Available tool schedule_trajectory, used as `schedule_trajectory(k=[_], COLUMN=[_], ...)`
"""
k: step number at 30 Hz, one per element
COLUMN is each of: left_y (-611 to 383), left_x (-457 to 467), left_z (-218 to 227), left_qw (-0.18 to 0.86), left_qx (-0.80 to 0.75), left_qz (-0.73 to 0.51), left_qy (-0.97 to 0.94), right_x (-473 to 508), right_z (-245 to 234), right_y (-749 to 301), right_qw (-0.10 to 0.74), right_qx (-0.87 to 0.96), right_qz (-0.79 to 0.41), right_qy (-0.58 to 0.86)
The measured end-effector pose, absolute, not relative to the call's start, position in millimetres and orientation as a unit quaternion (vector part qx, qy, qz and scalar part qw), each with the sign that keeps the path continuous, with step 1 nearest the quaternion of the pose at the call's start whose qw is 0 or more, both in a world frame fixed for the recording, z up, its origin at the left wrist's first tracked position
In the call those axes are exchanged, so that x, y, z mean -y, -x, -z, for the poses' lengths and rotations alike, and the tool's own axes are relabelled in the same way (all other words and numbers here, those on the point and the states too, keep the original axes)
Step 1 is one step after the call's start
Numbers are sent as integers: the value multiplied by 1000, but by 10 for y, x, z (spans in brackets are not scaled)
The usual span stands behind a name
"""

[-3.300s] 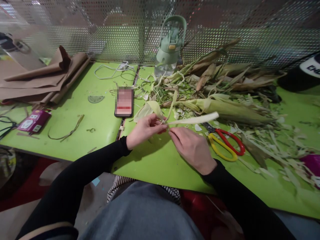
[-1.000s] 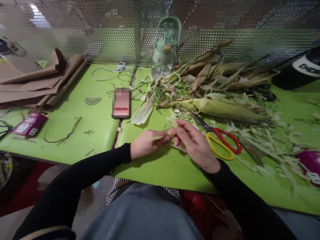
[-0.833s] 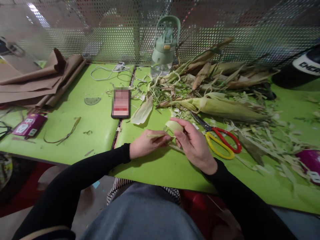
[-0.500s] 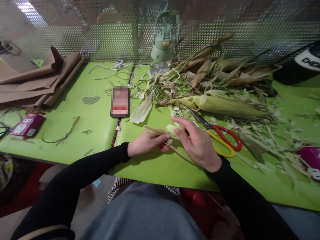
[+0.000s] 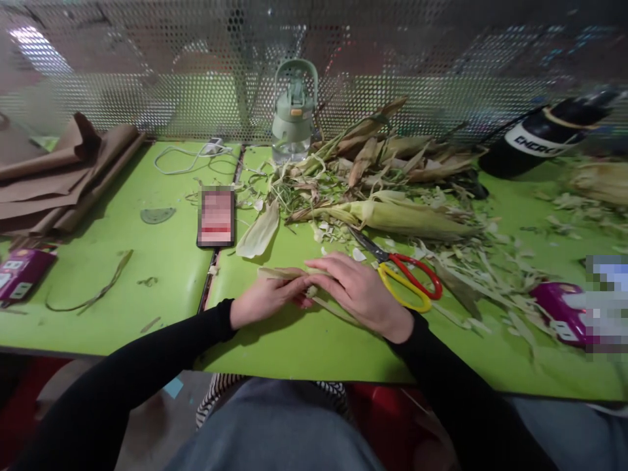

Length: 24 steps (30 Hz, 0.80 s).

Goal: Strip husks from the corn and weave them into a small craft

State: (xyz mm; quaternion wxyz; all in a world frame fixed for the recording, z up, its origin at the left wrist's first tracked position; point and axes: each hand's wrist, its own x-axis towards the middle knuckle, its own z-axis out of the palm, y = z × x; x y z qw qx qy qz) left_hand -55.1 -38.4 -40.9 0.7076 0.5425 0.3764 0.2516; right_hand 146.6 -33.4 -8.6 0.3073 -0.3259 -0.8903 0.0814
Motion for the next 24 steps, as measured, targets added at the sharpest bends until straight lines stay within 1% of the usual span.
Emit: schedule_trajectory(k=[4,8,10,12,15,18,22,24], left_y=[546,551,552,549,549,566,592,592], left_x=[369,379,389,398,402,393,383,385], left_z=[441,446,427,397,363,356,358,363], left_qw=[691,661,641,621,591,569,588,598], left_qx=[-370,-373,-372,-374,-383,-393,-385,-383], left_qz=[-274,-277,-276,-277,-280,-288,-287,-286], left_qy=[-557,-589,-612,-631,-652,-662,-651,-643], right_x=[319,331,352,375,398,386,338,324], right_z=[77,28,14,10,21,45,91,107], right_y=[-1485,-1501,-1490,-1466,-1427,-1421,-1466,-1486], right_qw=[277,310,308,299,311,324,333,323], right_qx=[902,878,865,848,828,842,868,875], right_qz=[-98,-194,-229,-240,-230,-198,-146,-136], right_qy=[317,309,322,365,405,383,339,335])
